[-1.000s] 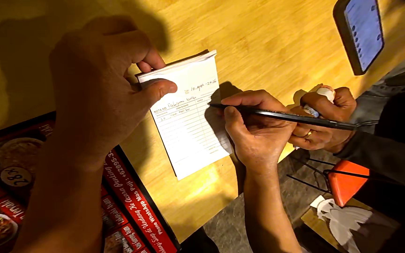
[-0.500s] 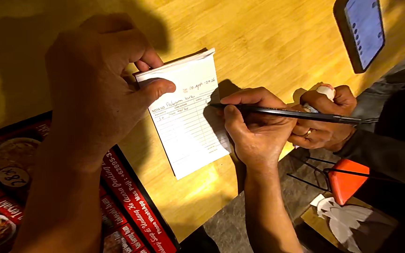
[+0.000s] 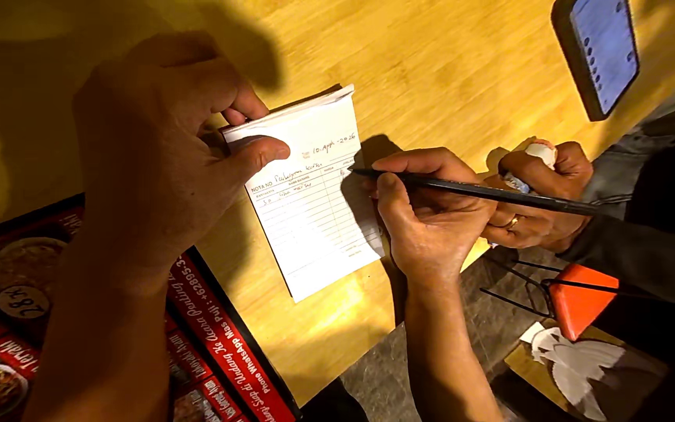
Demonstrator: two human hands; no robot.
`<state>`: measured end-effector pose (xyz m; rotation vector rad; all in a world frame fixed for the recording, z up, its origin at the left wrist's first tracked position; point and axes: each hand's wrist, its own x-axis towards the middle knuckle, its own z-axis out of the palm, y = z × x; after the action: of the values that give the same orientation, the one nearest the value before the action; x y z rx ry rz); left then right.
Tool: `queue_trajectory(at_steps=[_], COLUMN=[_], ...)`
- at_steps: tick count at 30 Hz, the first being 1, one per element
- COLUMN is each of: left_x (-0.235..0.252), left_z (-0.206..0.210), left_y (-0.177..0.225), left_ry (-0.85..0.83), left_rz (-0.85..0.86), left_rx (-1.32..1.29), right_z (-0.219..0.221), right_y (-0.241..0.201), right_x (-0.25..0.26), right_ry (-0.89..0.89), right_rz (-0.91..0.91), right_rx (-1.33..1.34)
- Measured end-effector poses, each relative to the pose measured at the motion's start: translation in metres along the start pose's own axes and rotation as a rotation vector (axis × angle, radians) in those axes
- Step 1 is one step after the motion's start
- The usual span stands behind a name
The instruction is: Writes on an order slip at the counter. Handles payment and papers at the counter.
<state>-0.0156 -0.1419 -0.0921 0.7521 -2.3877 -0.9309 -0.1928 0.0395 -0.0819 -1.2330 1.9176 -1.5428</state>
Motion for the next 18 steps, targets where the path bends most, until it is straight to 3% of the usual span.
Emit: queue_trajectory(at_steps=[18], left_x=[-0.0001], left_z=[-0.0001], left_y=[-0.0009], left_ry=[-0.007], left_rz=[-0.003], left_rx=[-0.006], right_z=[0.001], right_y=[0.0002], right_x=[0.0005], right_ry=[-0.012], right_rz=[0.014], right_rx=[0.02])
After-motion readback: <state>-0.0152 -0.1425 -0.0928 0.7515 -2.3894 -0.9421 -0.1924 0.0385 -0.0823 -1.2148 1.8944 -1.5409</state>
